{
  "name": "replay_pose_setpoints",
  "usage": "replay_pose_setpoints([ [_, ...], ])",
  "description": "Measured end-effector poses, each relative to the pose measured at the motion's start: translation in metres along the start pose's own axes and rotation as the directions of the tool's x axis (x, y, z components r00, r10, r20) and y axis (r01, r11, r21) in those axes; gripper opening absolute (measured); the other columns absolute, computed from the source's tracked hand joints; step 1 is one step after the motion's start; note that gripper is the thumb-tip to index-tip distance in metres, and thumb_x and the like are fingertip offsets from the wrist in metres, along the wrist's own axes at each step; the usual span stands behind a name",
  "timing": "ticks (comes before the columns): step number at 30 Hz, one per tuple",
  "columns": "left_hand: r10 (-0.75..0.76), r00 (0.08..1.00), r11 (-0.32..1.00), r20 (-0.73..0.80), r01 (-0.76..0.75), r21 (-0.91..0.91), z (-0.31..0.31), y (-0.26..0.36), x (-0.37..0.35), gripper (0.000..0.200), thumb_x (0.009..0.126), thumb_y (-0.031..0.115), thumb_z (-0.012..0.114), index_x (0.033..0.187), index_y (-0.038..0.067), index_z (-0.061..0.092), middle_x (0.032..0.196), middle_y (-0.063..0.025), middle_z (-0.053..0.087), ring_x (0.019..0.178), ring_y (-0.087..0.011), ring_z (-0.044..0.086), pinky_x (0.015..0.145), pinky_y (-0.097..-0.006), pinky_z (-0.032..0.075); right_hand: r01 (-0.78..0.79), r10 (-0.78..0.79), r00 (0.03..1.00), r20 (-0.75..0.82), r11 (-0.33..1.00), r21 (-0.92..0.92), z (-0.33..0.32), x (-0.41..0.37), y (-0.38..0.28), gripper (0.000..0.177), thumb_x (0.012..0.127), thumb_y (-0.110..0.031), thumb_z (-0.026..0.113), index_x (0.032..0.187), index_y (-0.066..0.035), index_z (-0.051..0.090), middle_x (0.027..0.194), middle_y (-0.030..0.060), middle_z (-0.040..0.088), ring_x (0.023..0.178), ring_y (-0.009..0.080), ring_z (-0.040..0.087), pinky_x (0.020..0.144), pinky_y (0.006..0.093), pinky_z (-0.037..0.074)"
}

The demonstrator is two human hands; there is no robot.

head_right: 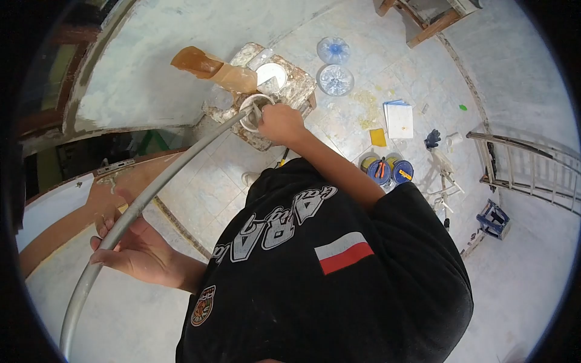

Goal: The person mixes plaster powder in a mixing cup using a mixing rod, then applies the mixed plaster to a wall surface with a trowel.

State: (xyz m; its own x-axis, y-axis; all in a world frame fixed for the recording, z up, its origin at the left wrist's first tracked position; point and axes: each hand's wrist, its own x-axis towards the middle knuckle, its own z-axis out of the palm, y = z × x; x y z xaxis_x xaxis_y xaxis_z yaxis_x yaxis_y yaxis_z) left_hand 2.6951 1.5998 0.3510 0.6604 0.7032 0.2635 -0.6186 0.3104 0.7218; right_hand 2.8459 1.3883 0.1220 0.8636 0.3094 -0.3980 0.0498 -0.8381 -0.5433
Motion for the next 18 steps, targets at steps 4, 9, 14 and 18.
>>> replay_pose_setpoints([
  [4, -0.001, 1.000, 1.000, 0.001, 0.001, -0.020, 0.001, 0.002, 0.005, 0.022, 0.086, 0.039, 0.079, 0.095, 0.019, 0.074, 0.086, 0.0041, 0.054, 0.092, -0.0119, 0.055, 0.121, -0.0670, 0.038, 0.001, 0.002, 0.999, -0.038, 0.996, 0.094, -0.026, -0.023, -0.004, 0.032, 0.092, -0.028, 0.059, 0.114, -0.007, 0.070, 0.098, 0.0230, 0.074, 0.094, 0.0417, 0.072, 0.085, 0.0523, 0.056],
  [9, -0.012, 1.000, 1.000, -0.008, 0.012, 0.014, 0.005, 0.001, 0.005, 0.028, 0.088, 0.038, 0.080, 0.084, 0.016, 0.062, 0.080, 0.0050, 0.046, 0.085, -0.0114, 0.053, 0.119, -0.0703, 0.038, 0.065, -0.064, 0.998, -0.012, 0.982, 0.178, -0.029, -0.018, -0.011, 0.033, 0.093, -0.028, 0.058, 0.114, -0.004, 0.068, 0.102, 0.0228, 0.074, 0.100, 0.0420, 0.071, 0.087, 0.0536, 0.056],
  [14, -0.042, 0.999, 0.999, 0.019, 0.042, 0.029, 0.001, 0.001, 0.010, 0.037, 0.085, 0.042, 0.082, 0.083, 0.016, 0.056, 0.080, 0.0059, 0.044, 0.084, -0.0106, 0.052, 0.118, -0.0701, 0.039, 0.016, -0.016, 1.000, -0.009, 1.000, -0.010, 0.001, 0.004, 0.001, 0.029, 0.094, -0.027, 0.058, 0.111, -0.005, 0.067, 0.100, 0.0230, 0.074, 0.097, 0.0427, 0.072, 0.085, 0.0540, 0.056],
  [18, -0.070, 0.998, 0.995, 0.002, 0.070, 0.064, 0.006, 0.002, 0.010, 0.043, 0.084, 0.047, 0.082, 0.086, 0.017, 0.052, 0.081, 0.0064, 0.045, 0.085, -0.0105, 0.053, 0.116, -0.0677, 0.043, 0.019, -0.020, 1.000, 0.012, 0.998, 0.055, -0.026, -0.017, -0.006, 0.032, 0.094, -0.028, 0.057, 0.111, -0.003, 0.067, 0.100, 0.0240, 0.074, 0.097, 0.0421, 0.072, 0.085, 0.0543, 0.056],
])
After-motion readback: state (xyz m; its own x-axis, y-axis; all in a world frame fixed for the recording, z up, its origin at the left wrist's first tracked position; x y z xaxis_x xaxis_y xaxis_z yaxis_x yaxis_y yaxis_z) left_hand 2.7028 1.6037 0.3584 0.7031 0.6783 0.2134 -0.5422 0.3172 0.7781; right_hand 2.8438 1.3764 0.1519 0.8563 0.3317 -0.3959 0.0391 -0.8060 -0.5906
